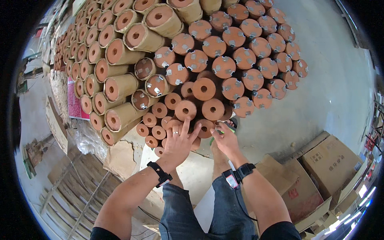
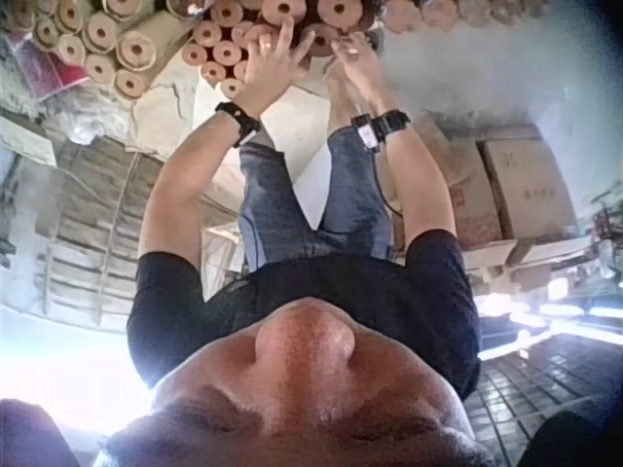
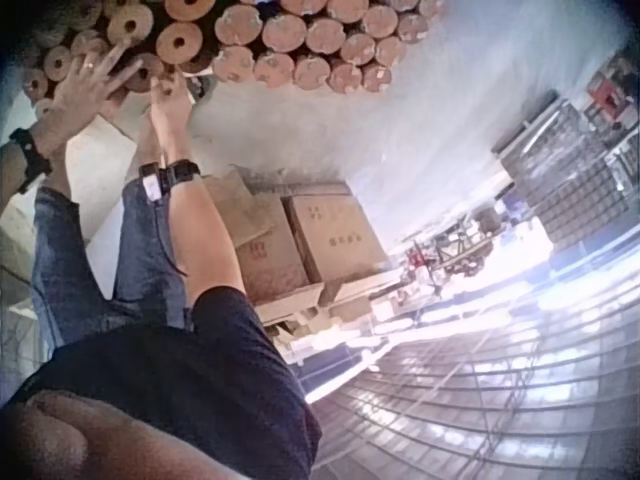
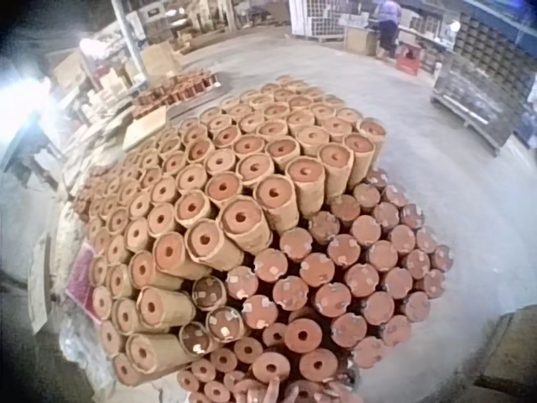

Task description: Stacking and organizing cylindrical wooden furniture components on the floor of a workshop.

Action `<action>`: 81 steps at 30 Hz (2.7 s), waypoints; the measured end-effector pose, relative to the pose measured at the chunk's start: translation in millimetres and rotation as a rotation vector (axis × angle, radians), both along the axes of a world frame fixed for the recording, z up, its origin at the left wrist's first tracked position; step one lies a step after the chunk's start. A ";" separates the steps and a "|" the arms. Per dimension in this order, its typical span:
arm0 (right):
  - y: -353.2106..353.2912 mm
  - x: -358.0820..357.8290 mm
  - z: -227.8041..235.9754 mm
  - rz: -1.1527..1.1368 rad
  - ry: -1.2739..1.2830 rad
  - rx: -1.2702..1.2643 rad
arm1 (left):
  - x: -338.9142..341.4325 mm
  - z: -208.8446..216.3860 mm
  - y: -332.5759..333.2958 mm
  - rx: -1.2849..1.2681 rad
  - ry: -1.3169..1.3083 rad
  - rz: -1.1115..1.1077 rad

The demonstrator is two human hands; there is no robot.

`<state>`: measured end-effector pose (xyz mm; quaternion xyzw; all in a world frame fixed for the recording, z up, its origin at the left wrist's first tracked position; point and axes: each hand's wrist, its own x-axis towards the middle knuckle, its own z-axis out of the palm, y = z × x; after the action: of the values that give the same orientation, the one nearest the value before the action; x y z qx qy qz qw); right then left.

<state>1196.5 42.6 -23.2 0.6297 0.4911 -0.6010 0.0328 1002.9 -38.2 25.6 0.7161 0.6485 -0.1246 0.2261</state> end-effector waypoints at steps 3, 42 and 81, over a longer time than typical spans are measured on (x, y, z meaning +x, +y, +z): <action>4.3 10.8 3.4 0.036 0.031 0.080 | 2.2 -4.3 -1.0 0.012 -0.004 -0.039; 46.6 6.7 19.2 0.197 -0.344 0.667 | -19.9 -12.6 12.6 -0.029 -0.200 -0.059; 46.9 -27.3 15.3 -0.048 -0.209 0.849 | -87.9 -20.2 -84.8 -0.260 -0.098 0.428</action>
<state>1169.2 89.5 -7.9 0.6559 0.6740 -0.2797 -0.1933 915.0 -123.0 5.4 0.5326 0.7522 -0.1211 0.3687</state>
